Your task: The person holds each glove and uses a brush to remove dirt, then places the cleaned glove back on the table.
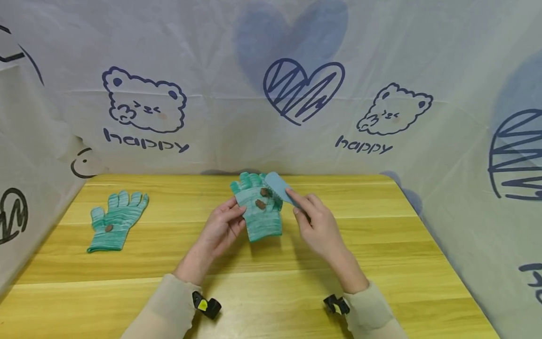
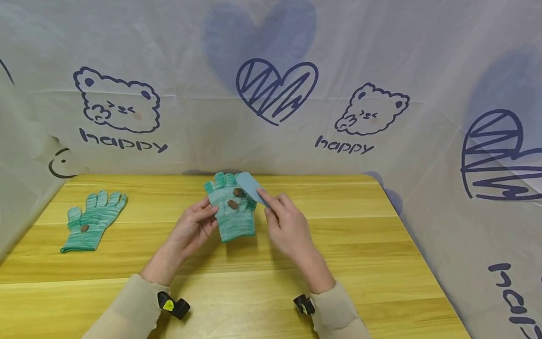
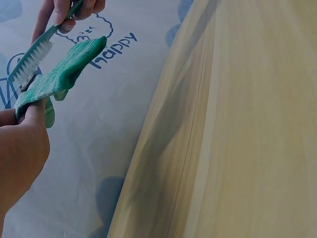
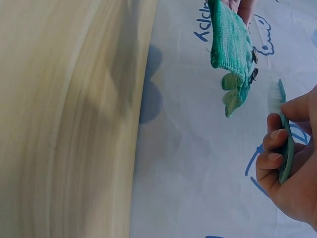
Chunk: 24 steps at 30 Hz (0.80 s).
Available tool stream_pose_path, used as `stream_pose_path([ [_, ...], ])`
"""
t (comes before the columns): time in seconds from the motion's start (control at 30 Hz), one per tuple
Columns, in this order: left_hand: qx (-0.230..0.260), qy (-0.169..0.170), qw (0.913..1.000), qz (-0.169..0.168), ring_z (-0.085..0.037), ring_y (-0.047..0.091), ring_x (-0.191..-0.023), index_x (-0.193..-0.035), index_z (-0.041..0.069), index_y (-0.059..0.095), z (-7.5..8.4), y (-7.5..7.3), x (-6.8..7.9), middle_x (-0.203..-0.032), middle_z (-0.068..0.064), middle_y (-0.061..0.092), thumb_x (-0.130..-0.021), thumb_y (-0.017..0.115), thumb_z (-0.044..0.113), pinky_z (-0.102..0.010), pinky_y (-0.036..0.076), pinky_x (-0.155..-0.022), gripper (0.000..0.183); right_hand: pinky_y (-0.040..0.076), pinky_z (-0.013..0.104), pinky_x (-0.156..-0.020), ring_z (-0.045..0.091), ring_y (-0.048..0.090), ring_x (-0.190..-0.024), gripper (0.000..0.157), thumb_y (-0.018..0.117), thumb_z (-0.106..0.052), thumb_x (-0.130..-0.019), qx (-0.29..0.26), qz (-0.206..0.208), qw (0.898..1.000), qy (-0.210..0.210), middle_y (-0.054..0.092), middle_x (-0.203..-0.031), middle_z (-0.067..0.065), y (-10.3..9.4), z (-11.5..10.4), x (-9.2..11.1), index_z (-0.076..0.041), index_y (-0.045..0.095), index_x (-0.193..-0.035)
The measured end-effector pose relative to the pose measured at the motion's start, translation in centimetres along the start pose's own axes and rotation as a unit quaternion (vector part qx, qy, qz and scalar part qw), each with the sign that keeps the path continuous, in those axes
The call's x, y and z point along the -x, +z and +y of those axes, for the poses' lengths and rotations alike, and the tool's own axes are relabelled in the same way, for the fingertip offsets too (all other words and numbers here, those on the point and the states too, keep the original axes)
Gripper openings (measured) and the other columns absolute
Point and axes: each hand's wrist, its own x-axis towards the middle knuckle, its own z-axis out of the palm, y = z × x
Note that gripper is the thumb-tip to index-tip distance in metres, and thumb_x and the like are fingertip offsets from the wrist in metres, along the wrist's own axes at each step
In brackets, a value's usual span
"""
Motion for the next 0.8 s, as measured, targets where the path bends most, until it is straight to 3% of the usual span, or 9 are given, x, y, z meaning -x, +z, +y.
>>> stream_pose_path([
  [0.2, 0.007, -0.002, 0.9999, -0.009, -0.006, 0.063, -0.107, -0.161, -0.003, 0.019, 0.1, 0.2, 0.1, -0.128, 0.001, 0.064, -0.11, 0.03, -0.006, -0.021, 0.055, -0.086, 0.053, 0.042, 0.027, -0.06, 0.011, 0.045, -0.071, 0.046, 0.059, -0.002, -0.104, -0.019, -0.02, 1.0, 0.004, 0.059, -0.098, 0.004, 0.5, -0.3, 0.0, -0.014, 0.059, -0.149],
  [0.43, 0.008, 0.002, 0.9998, -0.017, -0.007, 0.064, -0.106, -0.159, -0.004, 0.022, 0.1, 0.3, 0.1, -0.125, 0.0, 0.065, -0.109, 0.03, -0.006, -0.021, 0.055, -0.085, 0.05, 0.041, 0.028, -0.061, 0.012, 0.044, -0.072, 0.047, 0.058, -0.002, -0.105, -0.019, -0.047, 0.999, 0.008, 0.058, -0.097, 0.004, 1.2, -0.6, 0.3, -0.014, 0.057, -0.15],
  [0.8, 0.018, 0.015, 0.9996, -0.015, -0.008, 0.064, -0.114, -0.162, -0.003, 0.02, 0.5, 0.0, 0.1, -0.132, 0.0, 0.065, -0.11, 0.029, -0.006, -0.023, 0.055, -0.091, 0.053, 0.041, 0.027, -0.06, 0.011, 0.045, -0.071, 0.047, 0.058, -0.001, -0.104, -0.018, -0.024, 1.0, 0.006, 0.06, -0.097, 0.004, 1.2, 0.0, 0.1, -0.014, 0.058, -0.149],
])
